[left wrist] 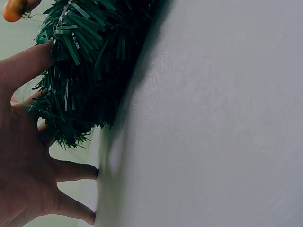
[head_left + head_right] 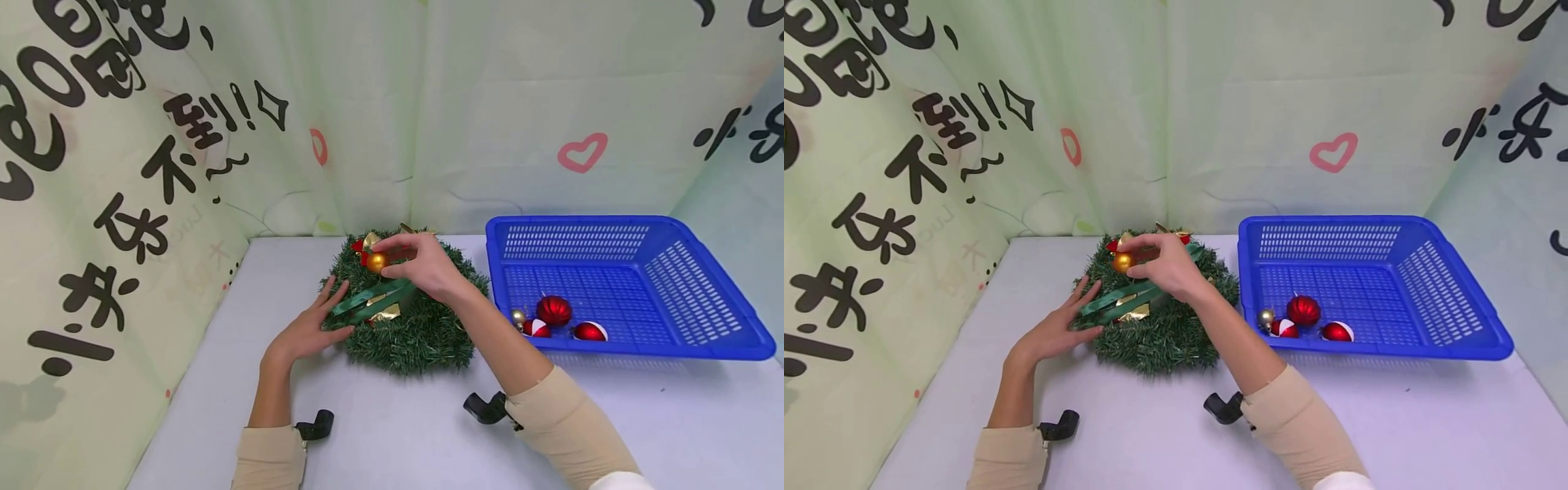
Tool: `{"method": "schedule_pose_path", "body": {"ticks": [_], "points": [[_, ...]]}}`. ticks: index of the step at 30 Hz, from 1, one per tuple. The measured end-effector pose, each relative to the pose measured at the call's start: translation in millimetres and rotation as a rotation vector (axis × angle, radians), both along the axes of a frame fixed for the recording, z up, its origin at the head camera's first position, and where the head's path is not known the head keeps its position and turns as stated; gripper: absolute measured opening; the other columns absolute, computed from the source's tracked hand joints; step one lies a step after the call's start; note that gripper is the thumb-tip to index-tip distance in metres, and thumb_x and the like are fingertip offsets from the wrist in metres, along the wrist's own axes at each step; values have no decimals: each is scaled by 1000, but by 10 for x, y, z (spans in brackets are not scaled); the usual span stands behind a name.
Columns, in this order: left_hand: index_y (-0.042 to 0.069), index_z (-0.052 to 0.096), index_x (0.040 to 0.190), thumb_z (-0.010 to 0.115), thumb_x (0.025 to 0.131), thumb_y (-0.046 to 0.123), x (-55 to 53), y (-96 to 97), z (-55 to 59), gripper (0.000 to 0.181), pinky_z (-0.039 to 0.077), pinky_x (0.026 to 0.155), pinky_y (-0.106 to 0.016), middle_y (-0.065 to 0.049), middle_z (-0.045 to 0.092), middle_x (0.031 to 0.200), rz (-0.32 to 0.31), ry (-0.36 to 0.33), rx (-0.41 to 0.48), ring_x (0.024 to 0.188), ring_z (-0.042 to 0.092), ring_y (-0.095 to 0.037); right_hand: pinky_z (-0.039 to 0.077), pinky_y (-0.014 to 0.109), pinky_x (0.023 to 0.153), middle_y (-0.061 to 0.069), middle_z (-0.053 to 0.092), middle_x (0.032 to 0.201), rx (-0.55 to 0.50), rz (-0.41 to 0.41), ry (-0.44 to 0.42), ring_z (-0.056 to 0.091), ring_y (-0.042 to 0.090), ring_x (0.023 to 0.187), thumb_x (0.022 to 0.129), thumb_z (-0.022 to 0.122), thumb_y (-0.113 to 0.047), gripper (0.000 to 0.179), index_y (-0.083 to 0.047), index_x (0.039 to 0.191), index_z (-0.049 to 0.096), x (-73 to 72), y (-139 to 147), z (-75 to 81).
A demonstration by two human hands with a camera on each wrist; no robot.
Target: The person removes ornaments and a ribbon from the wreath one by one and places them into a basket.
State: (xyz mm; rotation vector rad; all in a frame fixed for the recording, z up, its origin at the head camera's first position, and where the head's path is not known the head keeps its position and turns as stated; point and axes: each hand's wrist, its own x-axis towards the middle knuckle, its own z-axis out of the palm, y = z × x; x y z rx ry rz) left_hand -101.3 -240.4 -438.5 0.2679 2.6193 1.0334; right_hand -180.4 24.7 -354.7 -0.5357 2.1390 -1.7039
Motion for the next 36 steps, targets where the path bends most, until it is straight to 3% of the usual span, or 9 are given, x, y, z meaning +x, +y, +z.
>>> {"method": "schedule_pose_path", "body": {"ticks": [10, 19, 26, 36], "points": [[34, 9, 169, 66, 101, 44, -4, -3, 21, 89, 29, 118, -71, 6, -13, 176, 1, -10, -7, 157, 18, -48, 51, 45, 102, 4, 72, 126, 6, -35, 38, 66, 23, 120, 91, 79, -5, 36, -17, 125, 76, 107, 193, 1], [31, 8, 169, 66, 102, 42, 4, -8, 24, 89, 29, 118, -72, 3, -13, 176, -1, -2, -9, 157, 17, -49, 55, 36, 88, 4, 71, 129, -28, -86, 42, 67, 22, 120, 91, 79, -7, 34, -13, 125, 75, 212, 366, 15], [31, 9, 169, 66, 102, 42, 7, -1, 10, 89, 29, 117, -71, 1, -12, 177, -4, 2, -8, 157, 18, -50, 55, 29, 81, 5, 73, 127, -15, -131, 39, 67, 21, 119, 92, 79, -9, 34, -17, 124, 76, 275, 541, 25], [33, 9, 169, 67, 101, 44, 29, 14, 15, 90, 28, 118, -72, 3, -12, 176, -1, -11, -3, 157, 17, -49, 57, 29, 85, 5, 68, 135, -17, -171, 58, 65, 22, 124, 92, 79, -8, 36, -14, 126, 74, 337, 811, 15]]}}
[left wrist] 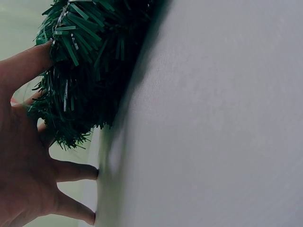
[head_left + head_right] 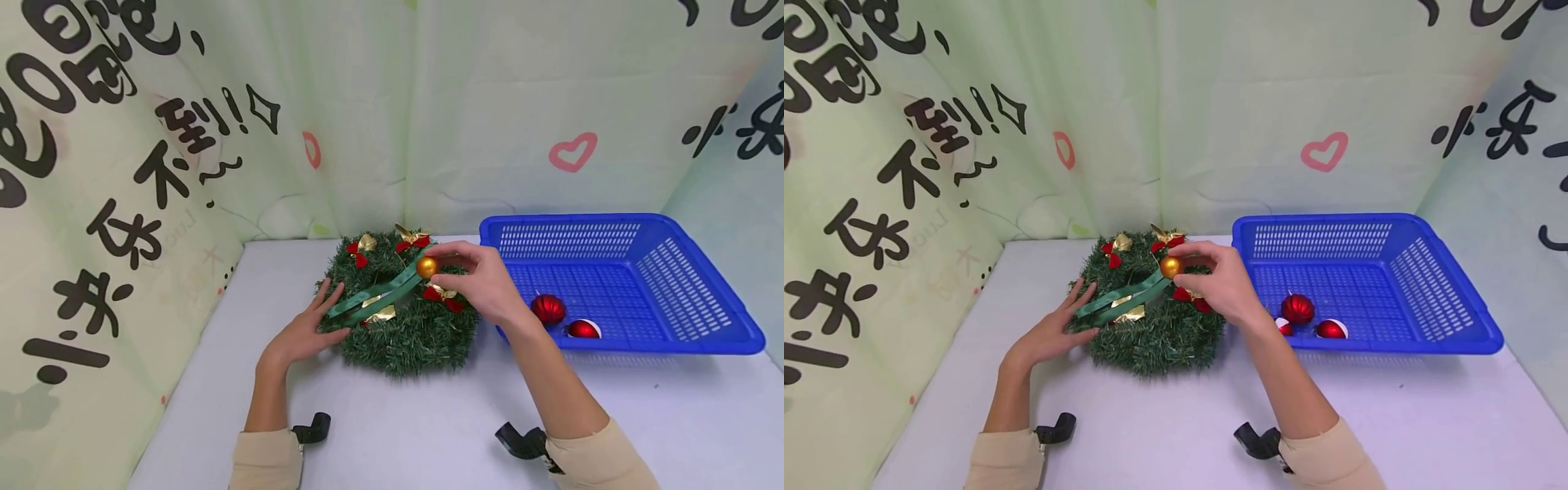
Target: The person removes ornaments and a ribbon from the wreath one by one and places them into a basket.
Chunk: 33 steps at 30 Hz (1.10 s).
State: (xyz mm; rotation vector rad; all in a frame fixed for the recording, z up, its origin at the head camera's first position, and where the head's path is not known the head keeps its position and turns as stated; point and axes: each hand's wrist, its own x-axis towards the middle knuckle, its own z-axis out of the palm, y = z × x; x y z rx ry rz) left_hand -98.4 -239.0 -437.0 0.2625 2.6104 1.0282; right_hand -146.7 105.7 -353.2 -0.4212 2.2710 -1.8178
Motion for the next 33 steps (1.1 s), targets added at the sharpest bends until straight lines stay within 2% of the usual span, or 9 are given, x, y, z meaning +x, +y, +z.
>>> {"method": "schedule_pose_path", "body": {"ticks": [9, 23, 33], "points": [[32, 9, 169, 66, 101, 44, -14, -4, 20, 90, 30, 117, -71, 4, -13, 176, 5, 11, -9, 157, 19, -49, 57, 23, 89, 13, 69, 130, -30, -47, 24, 66, 17, 119, 93, 78, -7, 37, -7, 129, 72, 41, 194, 53], [33, 9, 169, 67, 101, 44, -5, -5, -15, 89, 30, 117, -72, 3, -12, 176, 1, 9, -7, 156, 19, -49, 56, 19, 90, 5, 66, 134, 74, -115, 18, 63, 13, 124, 96, 78, -19, 36, -15, 131, 71, 127, 510, 56], [33, 10, 169, 67, 101, 43, -10, -4, -17, 89, 30, 117, -72, 2, -11, 177, -1, 18, -4, 157, 19, -49, 54, 18, 92, 1, 68, 133, 95, -158, 28, 61, 7, 128, 96, 78, -21, 38, -13, 132, 69, 177, 727, 83]]}}
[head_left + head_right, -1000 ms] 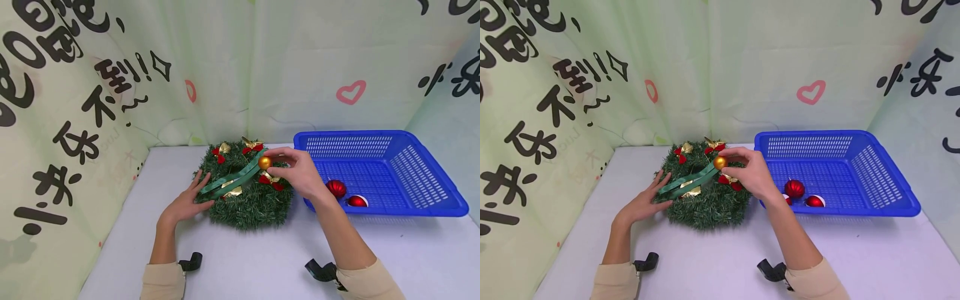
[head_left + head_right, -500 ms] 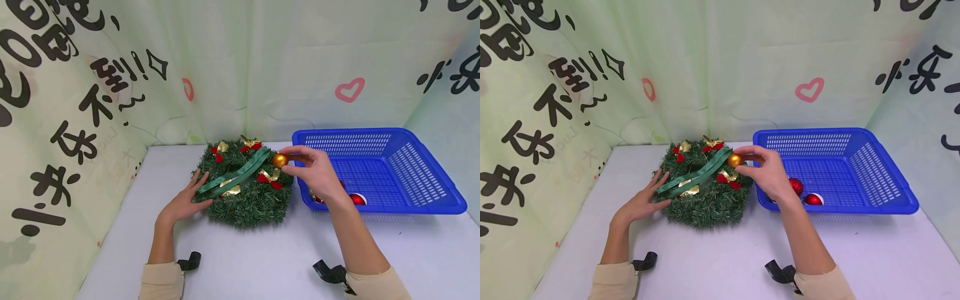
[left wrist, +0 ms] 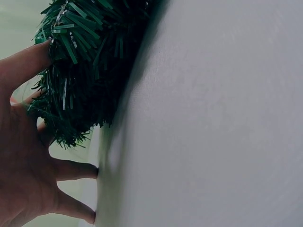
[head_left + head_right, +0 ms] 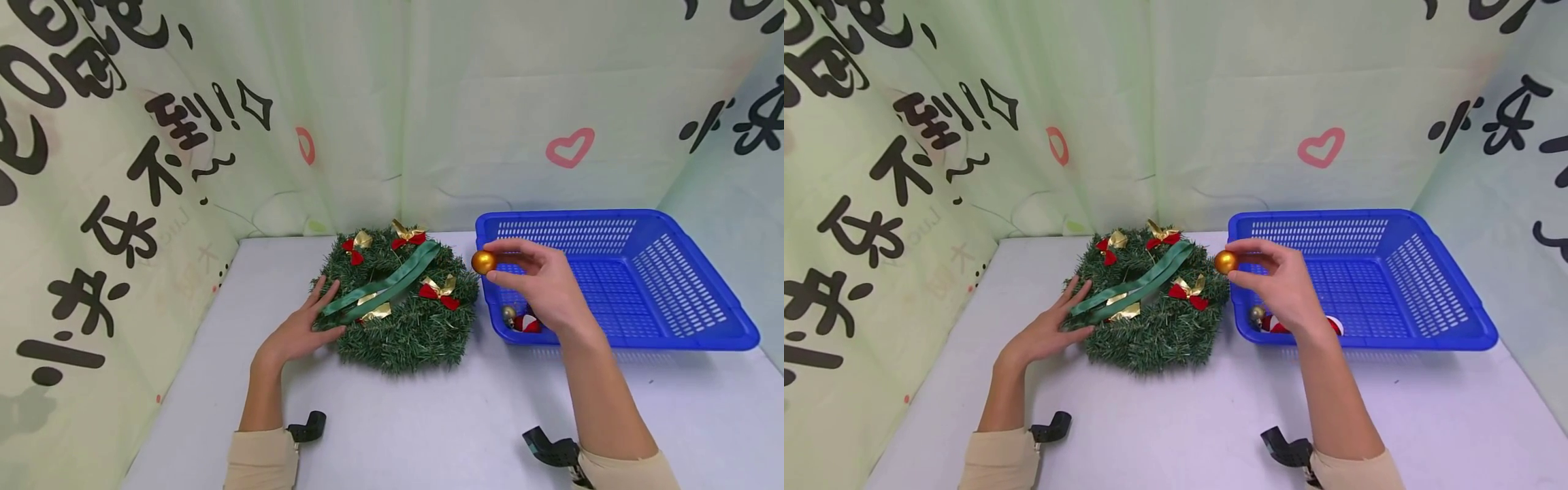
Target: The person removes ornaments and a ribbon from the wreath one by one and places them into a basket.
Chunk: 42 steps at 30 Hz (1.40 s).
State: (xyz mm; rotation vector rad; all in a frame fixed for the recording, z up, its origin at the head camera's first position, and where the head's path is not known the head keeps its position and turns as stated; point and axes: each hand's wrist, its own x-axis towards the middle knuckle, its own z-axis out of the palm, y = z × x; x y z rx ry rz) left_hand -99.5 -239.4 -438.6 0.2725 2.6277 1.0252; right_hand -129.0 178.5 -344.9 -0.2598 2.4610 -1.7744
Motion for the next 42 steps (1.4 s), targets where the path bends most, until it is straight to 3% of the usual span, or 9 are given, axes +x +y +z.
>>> {"method": "schedule_pose_path", "body": {"ticks": [9, 18, 23, 29, 33, 38, 42], "points": [[30, 11, 169, 67, 101, 42, 6, -2, 2, 89, 28, 117, -73, 0, -10, 177, -2, -2, 3, 157, 17, -49, 54, 14, 92, 0, 66, 135, 1, -48, -6, 60, 5, 128, 97, 77, -19, 42, -12, 137, 67, 18, 170, -19], [33, 10, 169, 66, 101, 45, -8, -6, -26, 89, 29, 117, -73, 3, -11, 176, -4, 3, -8, 157, 17, -49, 52, 12, 90, -5, 65, 135, 77, -106, -32, 59, 8, 129, 97, 77, -23, 45, -15, 139, 66, 48, 346, -60], [33, 9, 169, 66, 101, 45, -10, -12, -32, 89, 29, 117, -72, 3, -11, 176, -3, 6, -11, 156, 19, -49, 52, 13, 90, -9, 67, 132, 96, -103, -40, 59, 2, 124, 97, 77, -26, 44, -16, 138, 66, 48, 388, -58], [32, 10, 169, 66, 101, 44, 0, -1, -20, 89, 30, 117, -73, 3, -12, 176, 1, 0, -10, 156, 18, -50, 52, 13, 89, -1, 64, 139, 166, -81, -30, 57, 18, 133, 98, 76, -28, 43, -17, 138, 66, 41, 463, -65], [31, 10, 169, 67, 101, 43, 1, 8, -5, 89, 29, 117, -73, 2, -11, 177, 2, 0, -8, 157, 17, -49, 51, 28, 99, 6, 63, 141, 213, -69, -44, 54, 26, 137, 98, 75, -29, 42, -17, 137, 67, 39, 508, -75], [31, 10, 169, 66, 102, 42, 3, 10, 10, 89, 28, 117, -73, 2, -11, 177, -3, -2, -9, 157, 16, -49, 51, 50, 101, 13, 63, 141, 260, -50, -44, 51, 36, 137, 99, 74, -26, 39, -16, 136, 67, 34, 541, -102], [30, 10, 169, 67, 101, 43, 5, 6, 16, 89, 29, 117, -72, 2, -11, 177, -3, -2, -10, 157, 17, -49, 53, 55, 99, 17, 63, 140, 308, -32, -34, 52, 41, 135, 99, 73, -19, 35, -15, 134, 69, 7, 541, -135]]}}
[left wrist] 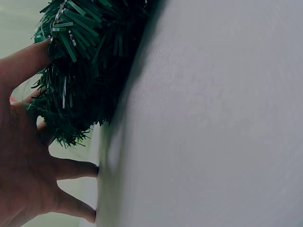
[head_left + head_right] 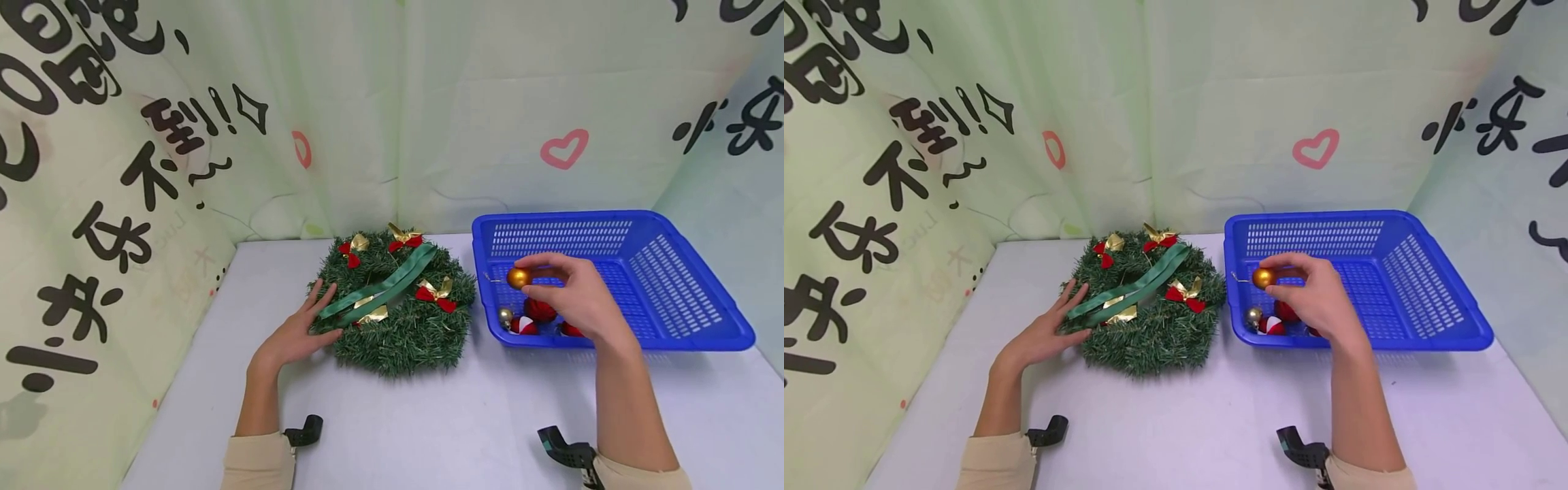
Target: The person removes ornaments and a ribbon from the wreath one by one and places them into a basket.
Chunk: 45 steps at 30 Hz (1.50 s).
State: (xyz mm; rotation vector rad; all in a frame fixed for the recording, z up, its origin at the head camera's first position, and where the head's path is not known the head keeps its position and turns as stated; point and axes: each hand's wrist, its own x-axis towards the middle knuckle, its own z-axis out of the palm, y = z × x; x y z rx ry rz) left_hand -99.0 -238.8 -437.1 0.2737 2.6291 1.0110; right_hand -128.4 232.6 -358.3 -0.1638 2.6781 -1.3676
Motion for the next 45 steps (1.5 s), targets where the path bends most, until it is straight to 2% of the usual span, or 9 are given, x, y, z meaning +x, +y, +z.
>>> {"method": "schedule_pose_path", "body": {"ticks": [7, 12, 17, 29, 35, 45], "points": [[30, 11, 169, 67, 101, 43, 1, -2, 0, 89, 29, 117, -73, 1, -11, 177, 2, 3, 1, 157, 17, -49, 54, 61, 99, 22, 64, 137, 75, 37, -31, 57, 48, 132, 99, 72, -13, 36, -15, 134, 69, -41, -49, -58], [30, 11, 169, 67, 101, 42, 0, 0, -5, 89, 29, 117, -73, 0, -11, 177, 2, 4, 5, 157, 17, -49, 58, 57, 94, 25, 65, 134, 125, 49, -14, 67, 49, 120, 99, 70, -8, 34, -11, 133, 69, -55, -81, -99], [29, 11, 169, 67, 101, 41, 0, -1, -9, 89, 28, 117, -73, 1, -11, 177, 3, 0, 13, 157, 15, -49, 58, 57, 94, 26, 65, 131, 171, 60, 10, 70, 48, 113, 99, 68, -3, 32, -7, 130, 71, -65, -107, -141], [29, 11, 169, 68, 101, 41, -2, 3, 1, 90, 29, 117, -72, 0, -10, 177, -1, 12, 12, 157, 17, -49, 57, 59, 92, 23, 65, 127, 234, 68, 63, 69, 47, 109, 95, 66, 4, 32, -2, 126, 73, -90, -168, -235], [29, 11, 169, 68, 101, 41, -4, 4, -6, 89, 29, 117, -72, 0, -10, 177, -2, 13, 13, 157, 17, -49, 58, 58, 91, 24, 66, 124, 262, 105, 85, 68, 46, 106, 93, 65, 8, 34, 1, 126, 72, -97, -184, -275], [28, 11, 169, 68, 101, 40, -5, 3, -20, 89, 29, 117, -73, -1, -10, 177, -1, 9, 20, 157, 16, -49, 60, 54, 86, 26, 65, 124, 293, 139, 70, 67, 43, 104, 92, 63, 11, 36, 3, 126, 71, -111, -193, -326]]}}
